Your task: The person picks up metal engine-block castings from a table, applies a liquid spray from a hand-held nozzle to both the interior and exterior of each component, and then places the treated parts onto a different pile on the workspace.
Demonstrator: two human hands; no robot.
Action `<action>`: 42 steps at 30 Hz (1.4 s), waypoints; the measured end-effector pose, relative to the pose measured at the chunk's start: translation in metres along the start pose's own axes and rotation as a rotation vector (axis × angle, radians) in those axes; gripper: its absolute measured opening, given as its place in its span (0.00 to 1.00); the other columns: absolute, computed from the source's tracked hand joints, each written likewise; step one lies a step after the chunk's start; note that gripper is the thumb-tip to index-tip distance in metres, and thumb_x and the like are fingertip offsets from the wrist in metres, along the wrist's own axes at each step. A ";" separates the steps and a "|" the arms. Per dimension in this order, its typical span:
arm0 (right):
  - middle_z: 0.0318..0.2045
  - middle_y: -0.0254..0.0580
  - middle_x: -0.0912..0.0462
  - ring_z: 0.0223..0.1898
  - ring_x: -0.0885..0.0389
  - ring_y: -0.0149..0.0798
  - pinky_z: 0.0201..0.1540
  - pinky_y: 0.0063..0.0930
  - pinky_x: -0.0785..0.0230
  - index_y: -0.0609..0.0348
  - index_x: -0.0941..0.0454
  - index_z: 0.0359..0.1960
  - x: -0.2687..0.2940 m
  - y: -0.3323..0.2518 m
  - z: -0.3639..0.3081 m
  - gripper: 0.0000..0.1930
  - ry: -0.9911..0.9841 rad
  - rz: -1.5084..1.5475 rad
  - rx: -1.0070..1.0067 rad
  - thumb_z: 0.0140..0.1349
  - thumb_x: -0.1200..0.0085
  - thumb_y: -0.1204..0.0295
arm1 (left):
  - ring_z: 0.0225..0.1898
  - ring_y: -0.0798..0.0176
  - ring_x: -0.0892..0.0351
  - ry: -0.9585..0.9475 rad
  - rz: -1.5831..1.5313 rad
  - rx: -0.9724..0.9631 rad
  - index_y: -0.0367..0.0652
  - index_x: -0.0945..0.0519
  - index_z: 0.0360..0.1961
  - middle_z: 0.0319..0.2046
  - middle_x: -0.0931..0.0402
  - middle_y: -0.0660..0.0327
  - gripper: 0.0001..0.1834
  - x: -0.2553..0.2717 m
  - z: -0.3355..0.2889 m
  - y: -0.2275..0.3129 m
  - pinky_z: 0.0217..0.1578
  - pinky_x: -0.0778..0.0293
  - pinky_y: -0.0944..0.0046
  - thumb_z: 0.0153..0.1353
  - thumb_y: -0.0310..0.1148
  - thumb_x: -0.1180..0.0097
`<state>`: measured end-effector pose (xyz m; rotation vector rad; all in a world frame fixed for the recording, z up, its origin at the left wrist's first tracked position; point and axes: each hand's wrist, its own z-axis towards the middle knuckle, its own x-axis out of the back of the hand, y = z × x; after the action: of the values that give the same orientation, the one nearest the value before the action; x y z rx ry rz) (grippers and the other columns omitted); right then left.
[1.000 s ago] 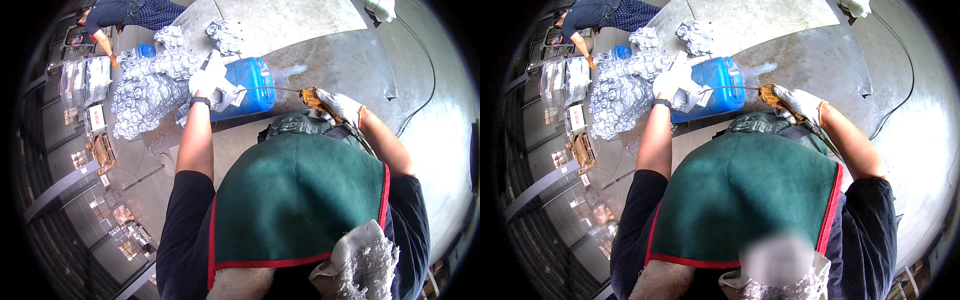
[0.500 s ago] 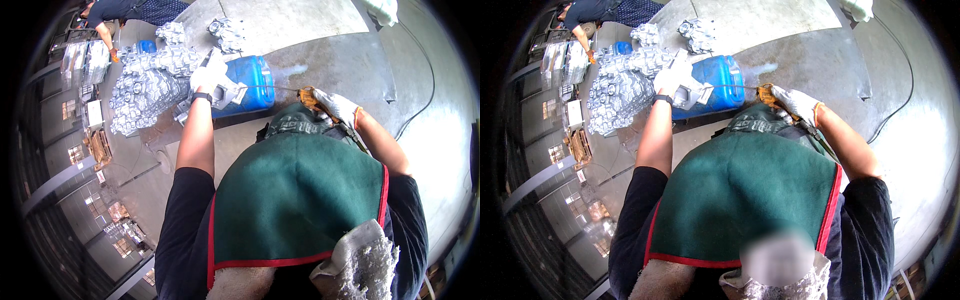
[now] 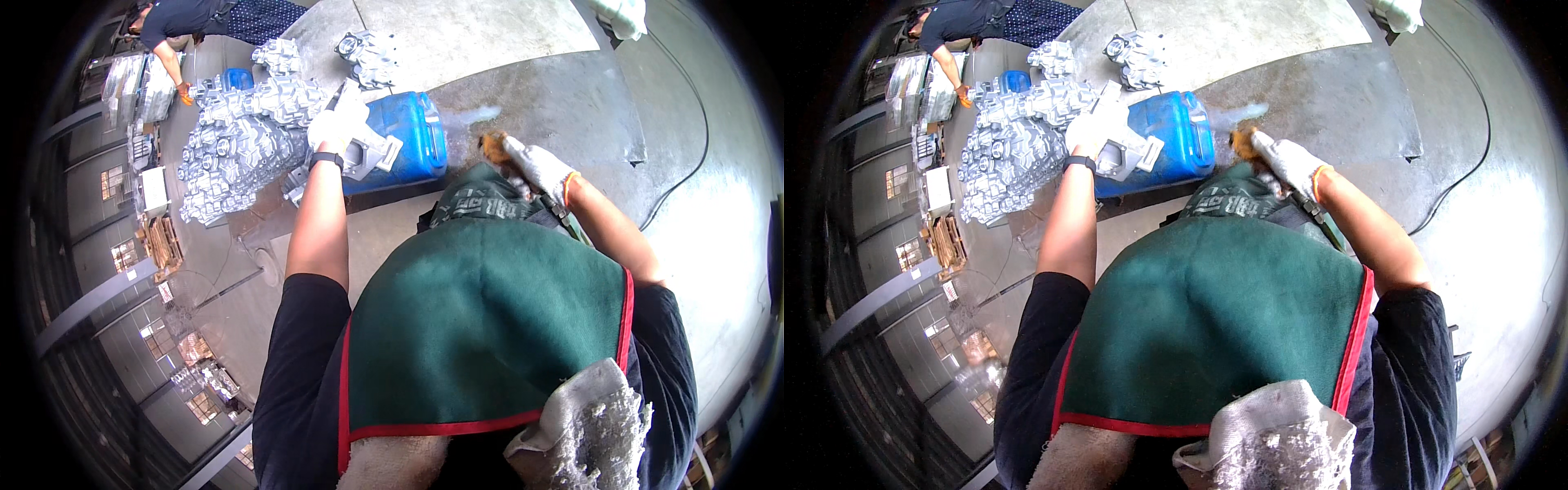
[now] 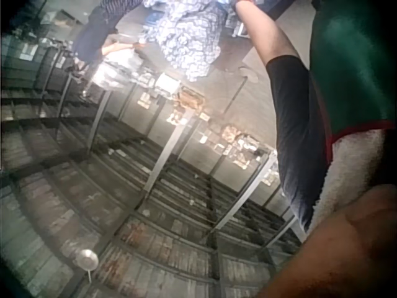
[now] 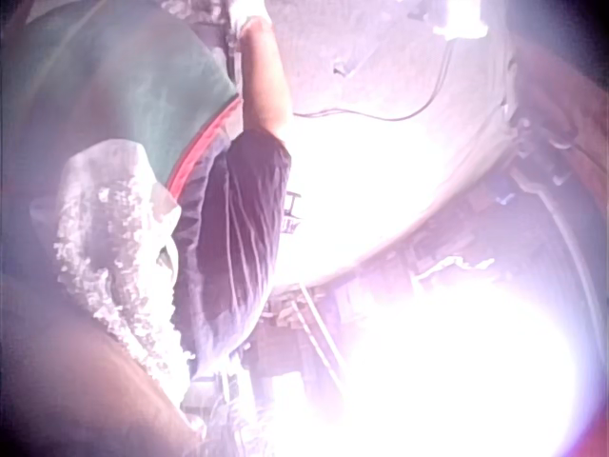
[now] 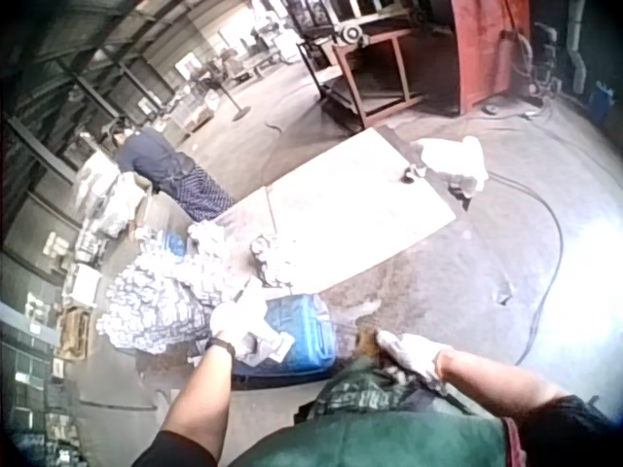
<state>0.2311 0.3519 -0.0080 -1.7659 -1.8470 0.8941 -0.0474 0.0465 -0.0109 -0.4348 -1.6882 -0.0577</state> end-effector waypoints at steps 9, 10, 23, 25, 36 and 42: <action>0.13 0.34 0.31 0.13 0.36 0.29 0.18 0.25 0.42 0.58 0.27 0.20 -0.005 0.000 0.001 0.32 -0.021 -0.081 -0.012 0.64 0.68 0.43 | 0.36 0.47 0.20 -0.025 0.028 -0.004 0.38 0.18 0.31 0.32 0.21 0.45 0.25 0.008 -0.001 0.008 0.36 0.27 0.53 0.55 0.51 0.53; 0.12 0.33 0.32 0.12 0.36 0.29 0.16 0.24 0.43 0.57 0.27 0.20 -0.007 0.000 0.002 0.30 0.047 -0.076 0.030 0.64 0.66 0.43 | 0.36 0.47 0.20 -0.017 0.031 -0.002 0.38 0.18 0.30 0.31 0.21 0.45 0.24 0.009 -0.001 0.006 0.36 0.27 0.53 0.55 0.51 0.52; 0.13 0.27 0.36 0.13 0.41 0.23 0.15 0.19 0.49 0.53 0.30 0.22 0.011 0.001 -0.005 0.24 -0.119 0.316 -0.098 0.66 0.64 0.47 | 0.35 0.47 0.21 -0.004 0.034 -0.162 0.40 0.18 0.29 0.30 0.21 0.47 0.22 0.009 -0.008 -0.011 0.36 0.27 0.53 0.51 0.50 0.48; 0.13 0.26 0.36 0.13 0.41 0.23 0.15 0.18 0.49 0.53 0.30 0.24 0.014 0.004 -0.006 0.24 -0.182 0.420 -0.121 0.66 0.63 0.47 | 0.35 0.47 0.20 -0.001 0.029 -0.175 0.40 0.17 0.28 0.30 0.21 0.47 0.23 0.006 -0.006 -0.015 0.36 0.26 0.53 0.49 0.52 0.46; 0.15 0.27 0.33 0.14 0.40 0.22 0.16 0.18 0.49 0.52 0.27 0.27 0.006 -0.006 -0.014 0.23 -0.137 0.246 -0.116 0.65 0.62 0.47 | 0.34 0.47 0.22 -0.009 0.071 -0.176 0.41 0.19 0.28 0.30 0.21 0.48 0.18 0.004 -0.007 -0.015 0.34 0.27 0.53 0.55 0.45 0.52; 0.14 0.27 0.35 0.14 0.41 0.23 0.16 0.19 0.50 0.52 0.28 0.25 -0.008 -0.008 -0.006 0.24 -0.136 0.100 -0.066 0.65 0.63 0.47 | 0.34 0.47 0.21 0.036 0.034 -0.195 0.41 0.19 0.27 0.30 0.21 0.48 0.18 -0.003 -0.007 -0.022 0.35 0.27 0.53 0.55 0.45 0.51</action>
<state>0.2299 0.3455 0.0026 -1.8940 -1.9062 1.0260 -0.0471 0.0232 -0.0078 -0.6048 -1.6455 -0.2047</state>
